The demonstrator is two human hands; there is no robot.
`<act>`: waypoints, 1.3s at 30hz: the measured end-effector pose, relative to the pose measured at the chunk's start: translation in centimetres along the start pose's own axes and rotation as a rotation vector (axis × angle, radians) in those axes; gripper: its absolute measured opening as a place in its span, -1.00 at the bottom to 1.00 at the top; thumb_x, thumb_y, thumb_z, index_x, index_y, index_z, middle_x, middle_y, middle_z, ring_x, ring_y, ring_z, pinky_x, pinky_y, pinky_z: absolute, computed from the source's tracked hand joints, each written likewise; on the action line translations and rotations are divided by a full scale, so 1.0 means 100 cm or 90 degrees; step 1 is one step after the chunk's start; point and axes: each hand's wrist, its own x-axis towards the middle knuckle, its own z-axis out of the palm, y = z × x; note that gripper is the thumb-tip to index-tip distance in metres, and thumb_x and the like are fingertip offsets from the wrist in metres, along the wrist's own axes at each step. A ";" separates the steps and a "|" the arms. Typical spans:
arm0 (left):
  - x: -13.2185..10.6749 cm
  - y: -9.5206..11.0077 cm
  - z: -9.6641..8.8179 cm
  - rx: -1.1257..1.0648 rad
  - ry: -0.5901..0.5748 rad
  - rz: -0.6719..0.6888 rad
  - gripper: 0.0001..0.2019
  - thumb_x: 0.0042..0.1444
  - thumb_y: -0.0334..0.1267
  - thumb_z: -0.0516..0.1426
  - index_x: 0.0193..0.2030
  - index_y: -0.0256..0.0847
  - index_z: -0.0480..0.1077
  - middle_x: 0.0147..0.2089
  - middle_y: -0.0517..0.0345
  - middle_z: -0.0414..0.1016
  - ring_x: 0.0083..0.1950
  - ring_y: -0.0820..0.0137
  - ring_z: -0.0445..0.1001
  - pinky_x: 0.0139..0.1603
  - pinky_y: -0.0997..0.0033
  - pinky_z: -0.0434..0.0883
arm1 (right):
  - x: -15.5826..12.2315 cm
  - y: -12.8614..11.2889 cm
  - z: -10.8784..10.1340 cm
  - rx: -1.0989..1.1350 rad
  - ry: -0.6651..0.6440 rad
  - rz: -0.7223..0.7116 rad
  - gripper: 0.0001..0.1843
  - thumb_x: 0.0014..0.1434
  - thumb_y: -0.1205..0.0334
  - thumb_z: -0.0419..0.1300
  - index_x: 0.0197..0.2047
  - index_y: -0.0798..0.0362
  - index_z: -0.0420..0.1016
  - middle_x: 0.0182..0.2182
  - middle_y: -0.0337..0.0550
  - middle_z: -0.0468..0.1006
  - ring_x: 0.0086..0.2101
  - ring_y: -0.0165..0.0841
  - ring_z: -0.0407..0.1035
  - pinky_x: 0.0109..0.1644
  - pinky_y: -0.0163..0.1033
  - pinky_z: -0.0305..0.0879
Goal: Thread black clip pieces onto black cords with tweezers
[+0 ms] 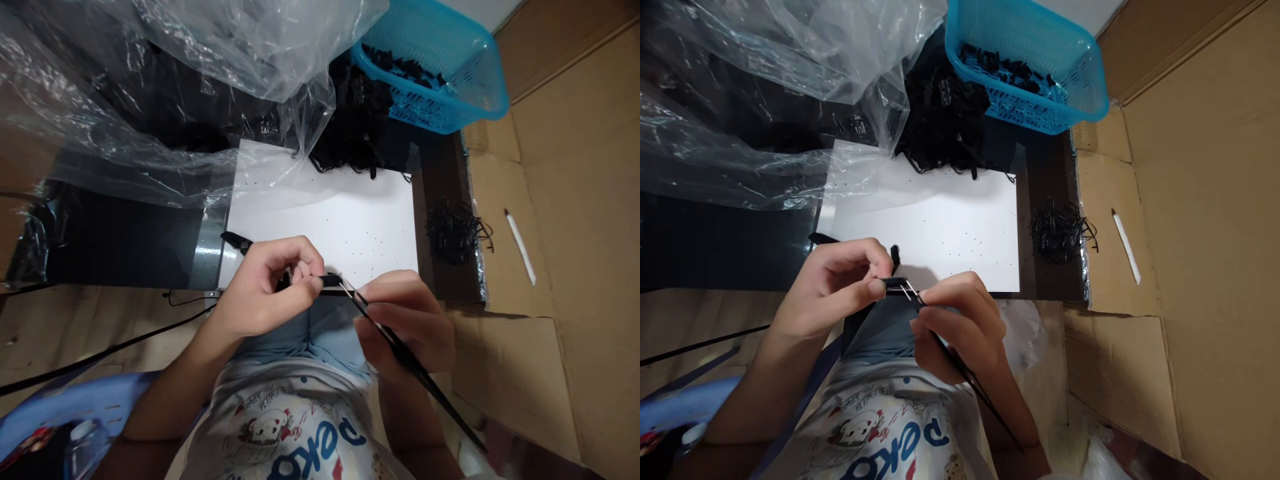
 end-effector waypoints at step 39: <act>0.003 -0.003 -0.003 -0.058 -0.094 -0.071 -0.88 0.02 -0.35 0.11 -0.51 -0.26 0.29 -0.59 0.34 0.08 -0.54 0.56 0.02 -0.55 0.48 -0.02 | -0.003 -0.003 -0.001 -0.006 -0.101 -0.024 -0.75 0.02 0.62 0.10 -0.28 0.11 0.36 -0.36 -0.09 0.40 -0.39 -0.34 0.32 -0.40 -0.18 0.36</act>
